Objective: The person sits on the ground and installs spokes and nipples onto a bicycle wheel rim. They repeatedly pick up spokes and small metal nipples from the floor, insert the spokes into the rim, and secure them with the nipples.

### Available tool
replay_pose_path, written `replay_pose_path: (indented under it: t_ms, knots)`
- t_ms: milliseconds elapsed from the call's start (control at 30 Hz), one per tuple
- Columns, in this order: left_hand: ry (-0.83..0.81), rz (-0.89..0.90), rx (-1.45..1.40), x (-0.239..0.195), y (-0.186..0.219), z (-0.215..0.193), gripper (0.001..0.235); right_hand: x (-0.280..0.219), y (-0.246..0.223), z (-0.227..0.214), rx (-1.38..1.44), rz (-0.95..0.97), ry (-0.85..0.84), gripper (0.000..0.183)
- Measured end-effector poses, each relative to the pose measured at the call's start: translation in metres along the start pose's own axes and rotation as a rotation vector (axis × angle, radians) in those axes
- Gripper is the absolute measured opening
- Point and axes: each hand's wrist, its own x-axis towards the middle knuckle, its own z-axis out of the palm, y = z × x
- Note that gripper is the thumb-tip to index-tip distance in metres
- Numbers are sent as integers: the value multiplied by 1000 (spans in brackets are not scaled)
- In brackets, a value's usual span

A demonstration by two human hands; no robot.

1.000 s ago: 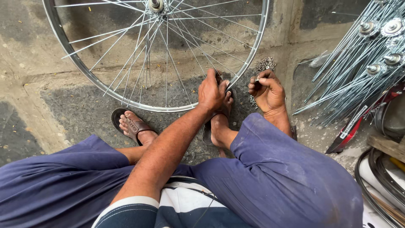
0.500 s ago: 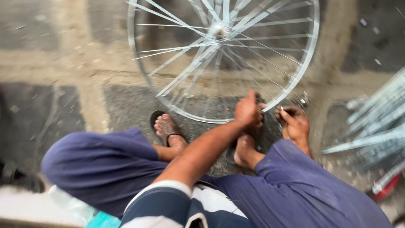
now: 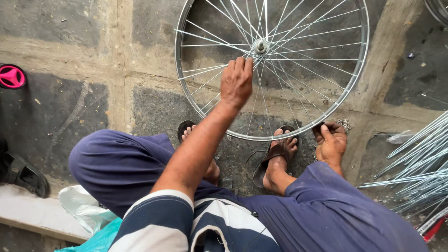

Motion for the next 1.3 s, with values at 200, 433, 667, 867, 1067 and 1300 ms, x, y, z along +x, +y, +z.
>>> replay_pose_path:
  t_ms: [200, 433, 667, 867, 1067, 1300]
  knots:
    - [-404, 17, 218, 23, -3, -5, 4, -9, -4, 6, -34, 10, -9, 16]
    - [-345, -559, -385, -4, 56, 44, 26, -11, -4, 13, -43, 36, -18, 15]
    - [-157, -850, -522, -26, 69, 104, 26, -17, -11, 17, -11, 35, -45, 16]
    - [-246, -951, -1272, -52, 33, 53, 21, -19, -13, 21, -58, 32, -28, 14]
    - [-260, -690, -774, -73, 20, 21, 24, -27, 2, 19, -94, 47, -79, 13]
    - [-117, -593, -458, -57, 27, 21, 17, -23, 16, 12, -142, 68, -88, 15]
